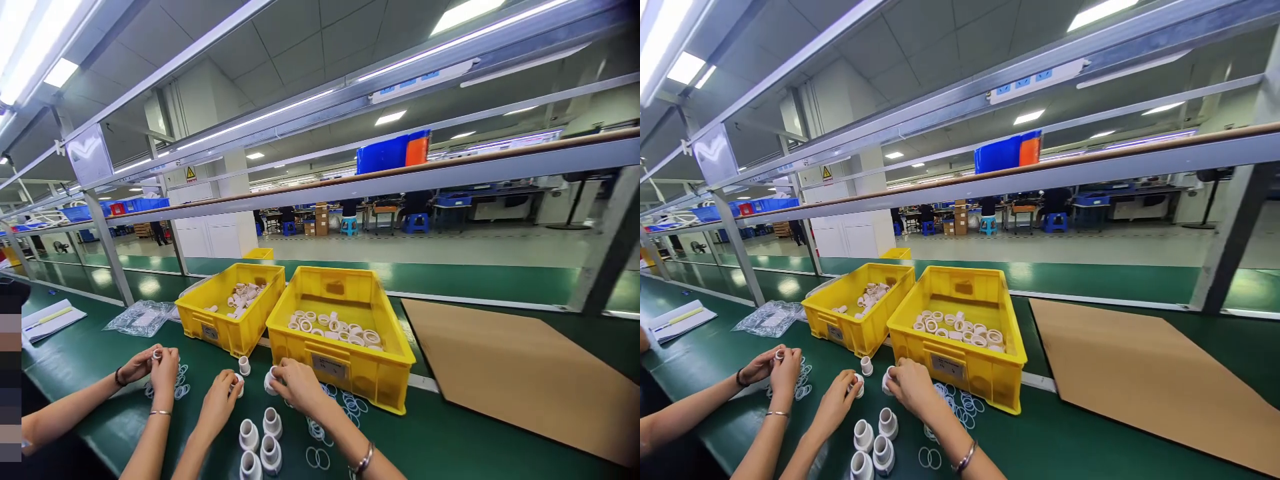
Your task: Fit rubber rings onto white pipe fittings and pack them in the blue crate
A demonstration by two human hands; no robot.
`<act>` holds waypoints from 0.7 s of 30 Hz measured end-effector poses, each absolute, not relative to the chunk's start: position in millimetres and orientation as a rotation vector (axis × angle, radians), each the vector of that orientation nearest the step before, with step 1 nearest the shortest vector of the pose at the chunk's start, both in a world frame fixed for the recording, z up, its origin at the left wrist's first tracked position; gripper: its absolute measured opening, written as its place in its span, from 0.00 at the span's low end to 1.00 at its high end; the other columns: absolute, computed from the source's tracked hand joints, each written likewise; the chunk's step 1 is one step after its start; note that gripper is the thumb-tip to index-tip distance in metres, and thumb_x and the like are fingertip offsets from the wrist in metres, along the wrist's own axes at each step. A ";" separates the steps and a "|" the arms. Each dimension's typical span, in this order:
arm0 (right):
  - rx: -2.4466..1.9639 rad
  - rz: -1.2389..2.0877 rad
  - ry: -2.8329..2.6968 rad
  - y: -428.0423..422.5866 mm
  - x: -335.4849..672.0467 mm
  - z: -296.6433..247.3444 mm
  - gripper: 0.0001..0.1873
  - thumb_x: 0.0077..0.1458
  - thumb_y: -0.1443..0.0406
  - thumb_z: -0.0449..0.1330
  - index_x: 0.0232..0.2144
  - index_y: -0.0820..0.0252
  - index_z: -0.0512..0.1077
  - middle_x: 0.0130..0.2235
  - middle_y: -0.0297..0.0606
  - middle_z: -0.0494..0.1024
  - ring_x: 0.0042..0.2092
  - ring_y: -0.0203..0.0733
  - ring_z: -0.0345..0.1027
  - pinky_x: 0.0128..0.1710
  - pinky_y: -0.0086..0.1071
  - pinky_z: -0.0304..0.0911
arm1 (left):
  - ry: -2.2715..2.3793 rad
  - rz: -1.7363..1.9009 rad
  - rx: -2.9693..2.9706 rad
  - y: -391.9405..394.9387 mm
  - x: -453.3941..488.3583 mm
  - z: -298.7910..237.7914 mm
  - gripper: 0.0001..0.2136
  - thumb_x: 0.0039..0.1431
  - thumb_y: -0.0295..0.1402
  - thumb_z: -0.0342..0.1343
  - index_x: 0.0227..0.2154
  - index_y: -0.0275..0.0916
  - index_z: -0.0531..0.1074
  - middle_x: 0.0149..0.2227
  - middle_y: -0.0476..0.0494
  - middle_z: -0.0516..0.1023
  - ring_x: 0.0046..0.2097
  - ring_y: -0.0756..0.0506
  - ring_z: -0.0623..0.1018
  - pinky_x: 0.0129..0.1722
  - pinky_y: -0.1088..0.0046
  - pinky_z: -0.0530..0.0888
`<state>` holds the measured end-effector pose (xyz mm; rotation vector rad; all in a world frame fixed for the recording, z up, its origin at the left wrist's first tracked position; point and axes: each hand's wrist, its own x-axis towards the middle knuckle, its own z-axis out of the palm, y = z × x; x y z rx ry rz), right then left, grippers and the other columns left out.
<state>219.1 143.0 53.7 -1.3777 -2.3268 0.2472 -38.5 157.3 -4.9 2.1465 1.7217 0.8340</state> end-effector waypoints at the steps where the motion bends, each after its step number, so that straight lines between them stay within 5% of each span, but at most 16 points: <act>1: -1.366 0.242 -2.316 136.2 225.5 60.9 0.13 0.64 0.59 0.55 0.36 0.55 0.78 0.40 0.39 0.79 0.43 0.45 0.74 0.37 0.32 0.58 | 1.727 0.814 2.161 158.8 -38.9 -2.9 0.12 0.64 0.44 0.45 0.32 0.43 0.67 0.43 0.43 0.74 0.46 0.41 0.75 0.44 0.67 0.66; 8: -1.276 0.332 -2.385 70.1 259.7 79.5 0.10 0.61 0.58 0.59 0.30 0.52 0.77 0.37 0.31 0.79 0.39 0.40 0.73 0.33 0.29 0.54 | 1.705 0.756 2.151 166.2 -45.1 1.9 0.09 0.59 0.38 0.53 0.39 0.45 0.60 0.38 0.48 0.75 0.39 0.45 0.75 0.36 0.72 0.63; 21: -1.296 0.679 -2.486 25.6 259.5 53.2 0.05 0.56 0.59 0.63 0.32 0.49 0.79 0.42 0.33 0.81 0.43 0.45 0.76 0.38 0.30 0.61 | 1.564 0.796 2.086 176.9 -57.6 -2.6 0.10 0.57 0.43 0.55 0.34 0.42 0.71 0.34 0.47 0.78 0.36 0.44 0.75 0.37 0.71 0.64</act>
